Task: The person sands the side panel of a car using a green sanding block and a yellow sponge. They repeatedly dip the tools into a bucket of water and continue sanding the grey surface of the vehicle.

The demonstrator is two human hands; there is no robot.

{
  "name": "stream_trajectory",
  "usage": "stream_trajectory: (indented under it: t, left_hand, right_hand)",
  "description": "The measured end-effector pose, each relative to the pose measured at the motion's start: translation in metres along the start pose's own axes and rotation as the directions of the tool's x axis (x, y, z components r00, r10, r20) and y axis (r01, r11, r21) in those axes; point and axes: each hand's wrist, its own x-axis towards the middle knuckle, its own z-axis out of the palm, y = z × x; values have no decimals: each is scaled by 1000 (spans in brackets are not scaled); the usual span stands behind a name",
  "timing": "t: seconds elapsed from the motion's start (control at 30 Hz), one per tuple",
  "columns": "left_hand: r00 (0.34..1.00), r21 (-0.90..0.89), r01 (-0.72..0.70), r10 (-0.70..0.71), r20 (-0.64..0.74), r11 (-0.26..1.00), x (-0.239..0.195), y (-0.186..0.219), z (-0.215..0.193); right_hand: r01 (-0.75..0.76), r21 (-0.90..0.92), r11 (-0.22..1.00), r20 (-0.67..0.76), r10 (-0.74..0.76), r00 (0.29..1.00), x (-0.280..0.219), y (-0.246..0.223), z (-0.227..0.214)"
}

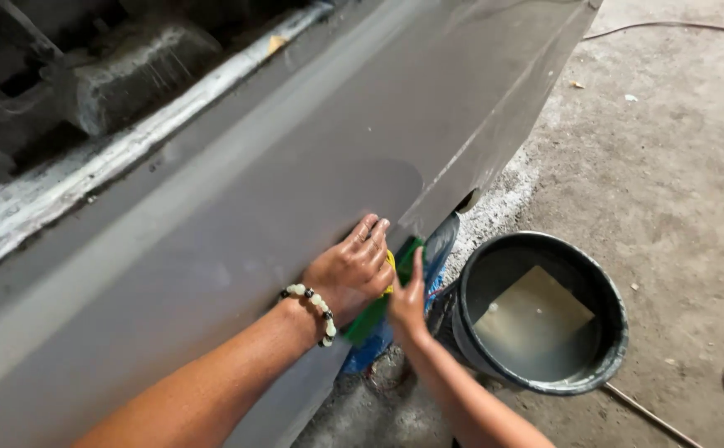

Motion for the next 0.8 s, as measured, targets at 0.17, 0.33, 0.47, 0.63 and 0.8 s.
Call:
stream_trajectory:
  t: [0.17, 0.33, 0.47, 0.63, 0.8]
  left_hand:
    - [1000, -77, 9, -8, 14, 997, 3, -1, -1]
    - [999, -24, -12, 12, 33, 1000, 2, -1, 4]
    - [1000, -69, -19, 21, 17, 997, 4, 0, 6]
    - [1000, -87, 2, -2, 8, 996, 6, 6, 25]
    - [998, -52, 21, -24, -64, 998, 8, 6, 28]
  right_hand:
    - [274, -123, 954, 164, -253, 953, -40, 12, 12]
    - [-213, 89, 973, -14, 215, 977, -36, -31, 21]
    - [89, 14, 996, 111, -90, 990, -59, 57, 10]
    - [-22, 213, 977, 87, 3, 996, -22, -45, 24]
    - [116, 277, 954, 101, -149, 984, -32, -48, 35]
